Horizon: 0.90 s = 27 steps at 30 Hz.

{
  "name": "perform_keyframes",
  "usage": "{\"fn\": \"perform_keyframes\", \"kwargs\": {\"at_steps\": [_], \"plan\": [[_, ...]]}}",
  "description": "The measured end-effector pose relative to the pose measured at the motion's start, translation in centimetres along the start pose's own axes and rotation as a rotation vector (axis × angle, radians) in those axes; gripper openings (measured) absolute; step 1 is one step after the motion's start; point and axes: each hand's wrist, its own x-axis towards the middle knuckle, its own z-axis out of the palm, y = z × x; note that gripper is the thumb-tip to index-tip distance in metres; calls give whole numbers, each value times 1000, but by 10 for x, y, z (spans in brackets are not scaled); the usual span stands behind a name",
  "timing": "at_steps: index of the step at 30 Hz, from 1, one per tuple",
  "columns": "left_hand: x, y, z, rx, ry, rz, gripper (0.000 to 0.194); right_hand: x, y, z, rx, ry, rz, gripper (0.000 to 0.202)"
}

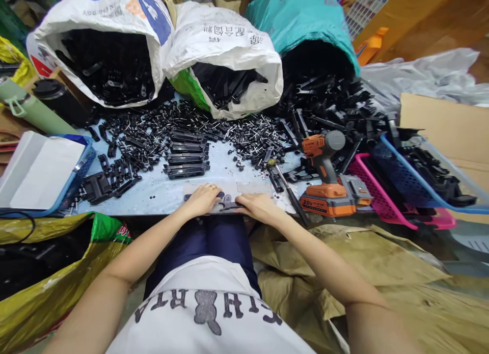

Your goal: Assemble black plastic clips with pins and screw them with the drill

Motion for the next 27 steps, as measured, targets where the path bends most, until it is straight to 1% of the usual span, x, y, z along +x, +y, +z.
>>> {"fn": "perform_keyframes", "kwargs": {"at_steps": [2,4,6,8,9,11,14,16,19,21,24,26,27], "plan": [[0,1,0,14,11,-4,26,0,-1,10,-109,-64,-22,42],[-2,4,-1,19,18,-7,29,4,-6,18,-149,-82,8,42],[-4,6,-1,22,19,-1,44,7,-13,21,-171,-74,49,42],[-7,6,-1,16,32,-3,62,7,-20,18,-208,-50,75,41],[-9,5,-1,8,46,-7,66,7,-24,15,-229,-36,82,40],[-12,2,1,-23,81,0,63,6,-32,7,-257,-14,106,39],[-18,-2,4,-68,136,58,51,7,-40,-4,-254,-21,140,38],[-20,-5,6,-81,169,77,47,8,-42,-10,-254,-33,135,39],[-19,-5,9,-81,195,63,46,12,-40,-15,-272,-35,102,39],[-16,-4,10,-80,197,30,43,14,-37,-15,-281,-29,111,39],[-11,-1,12,-84,186,-14,39,16,-30,-9,-281,-5,143,41],[-8,0,12,-85,153,-19,40,15,-24,-2,-268,0,145,43],[-5,0,10,-84,117,-10,42,13,-21,2,-253,-5,147,43]]}}
